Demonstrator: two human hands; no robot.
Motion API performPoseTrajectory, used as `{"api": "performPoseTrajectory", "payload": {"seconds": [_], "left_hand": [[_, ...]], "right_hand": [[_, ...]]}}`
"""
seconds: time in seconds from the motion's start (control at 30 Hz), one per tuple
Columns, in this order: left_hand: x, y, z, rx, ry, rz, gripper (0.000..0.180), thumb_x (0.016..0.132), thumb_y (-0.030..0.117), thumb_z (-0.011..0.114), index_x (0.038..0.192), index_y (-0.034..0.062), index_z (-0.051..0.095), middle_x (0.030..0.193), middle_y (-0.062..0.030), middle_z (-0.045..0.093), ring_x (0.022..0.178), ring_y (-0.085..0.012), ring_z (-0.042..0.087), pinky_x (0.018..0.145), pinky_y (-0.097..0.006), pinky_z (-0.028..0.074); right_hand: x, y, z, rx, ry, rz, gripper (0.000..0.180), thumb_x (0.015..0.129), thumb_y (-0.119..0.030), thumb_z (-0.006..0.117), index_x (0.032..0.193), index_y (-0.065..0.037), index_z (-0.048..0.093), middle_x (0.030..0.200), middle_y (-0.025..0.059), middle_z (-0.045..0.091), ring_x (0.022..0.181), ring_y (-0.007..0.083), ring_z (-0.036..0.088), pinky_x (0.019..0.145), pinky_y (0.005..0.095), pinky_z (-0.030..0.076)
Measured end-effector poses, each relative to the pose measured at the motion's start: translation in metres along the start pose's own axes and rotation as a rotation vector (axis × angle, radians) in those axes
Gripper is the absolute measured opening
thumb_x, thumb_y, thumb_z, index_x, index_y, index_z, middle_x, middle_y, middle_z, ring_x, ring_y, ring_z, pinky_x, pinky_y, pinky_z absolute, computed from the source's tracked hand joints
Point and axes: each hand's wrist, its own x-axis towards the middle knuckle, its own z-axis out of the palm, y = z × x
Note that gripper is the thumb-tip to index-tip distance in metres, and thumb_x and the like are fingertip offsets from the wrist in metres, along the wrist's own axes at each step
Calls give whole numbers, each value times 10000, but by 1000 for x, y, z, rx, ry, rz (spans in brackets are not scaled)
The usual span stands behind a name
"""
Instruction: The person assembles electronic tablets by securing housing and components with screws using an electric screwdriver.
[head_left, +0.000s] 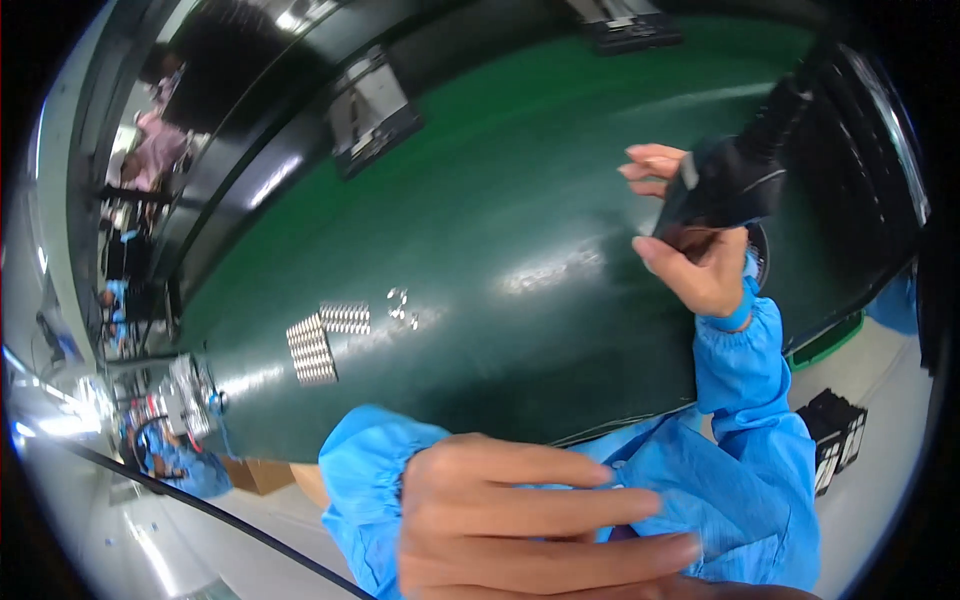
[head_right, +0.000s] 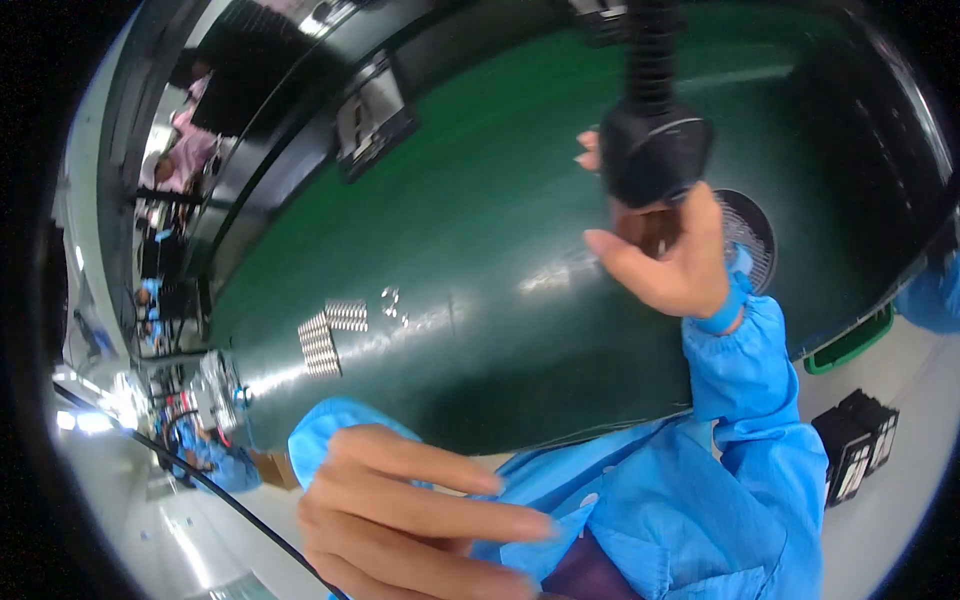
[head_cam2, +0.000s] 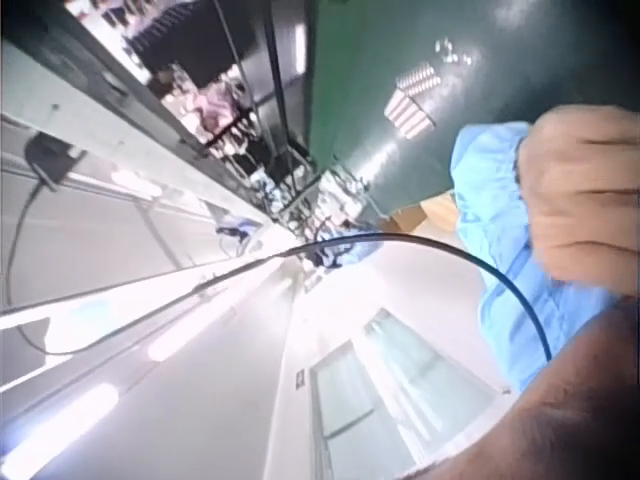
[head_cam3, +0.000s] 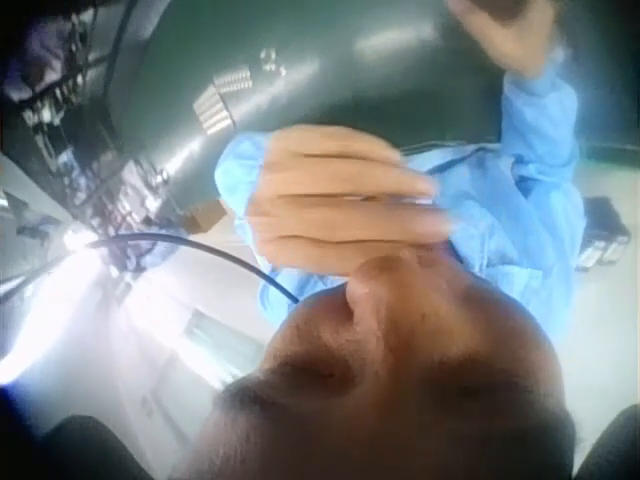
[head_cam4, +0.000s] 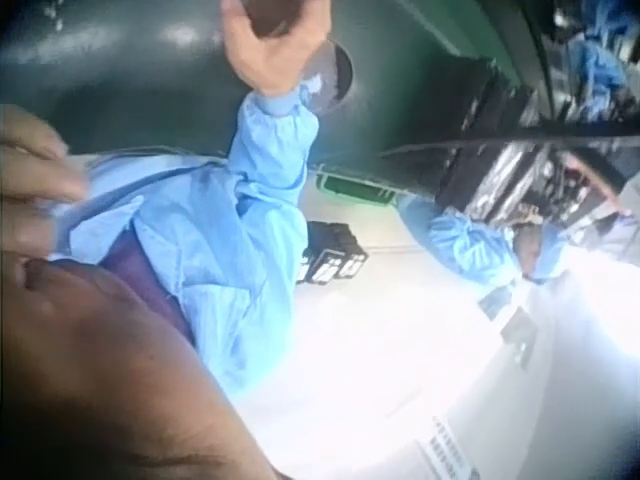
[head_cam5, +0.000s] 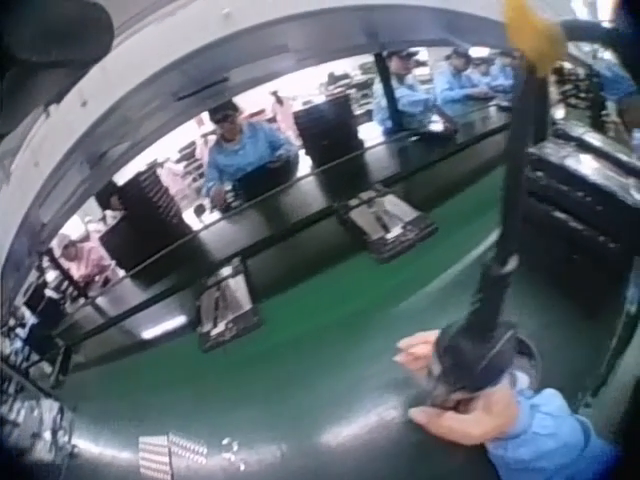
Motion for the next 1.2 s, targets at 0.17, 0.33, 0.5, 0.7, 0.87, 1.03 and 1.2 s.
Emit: {"api": "performPoseTrajectory", "payload": {"seconds": [0.17,0.33,0.5,0.7,0.87,1.03,1.2], "left_hand": [[-24,-36,-3,230,182,-261,409,727,-32,618,1123,44,552,909,-185,653,823,-295,650,668,-372,542],[-40,-122,-11,414,10,-738,311,716,-11,652,1024,-7,613,955,-160,655,871,-269,651,786,-309,503],[-39,-205,19,504,-170,-468,287,751,59,631,1035,16,613,1025,-184,625,972,-305,606,844,-363,475],[-3,-297,59,807,-452,-375,492,652,-10,604,1140,17,538,1205,-209,514,1166,-339,463,967,-394,391],[30,-366,62,1153,-690,-597,530,654,12,642,1154,20,466,1207,-142,480,1160,-296,450,947,-424,393],[38,-385,62,1152,-672,-802,512,638,45,659,1117,35,479,1188,-128,487,1115,-278,480,888,-418,423],[32,-364,30,1279,-364,-625,339,616,31,578,954,37,554,956,-133,613,926,-300,582,804,-402,448]], "right_hand": [[3,6,3,189,10,-96,693,697,122,520,1338,7,284,1236,242,449,978,241,576,843,353,450],[-5,0,1,206,-87,212,385,723,37,608,1082,-9,478,807,40,615,617,35,530,536,172,409],[-3,-10,4,124,-167,127,445,706,-4,668,1111,11,485,819,77,636,721,88,612,635,226,491],[-10,2,7,-4,-112,27,452,690,-78,718,1083,-24,500,776,92,641,687,142,655,570,265,503],[-12,1,2,88,-178,63,444,694,-96,666,1086,-35,468,763,168,635,691,328,643,568,367,495],[-15,4,0,156,-203,61,434,709,-72,641,1095,-18,451,751,171,629,677,364,625,560,399,487],[-12,2,0,25,-73,61,397,715,-48,655,1066,-15,472,770,157,636,677,306,644,555,347,483]]}}
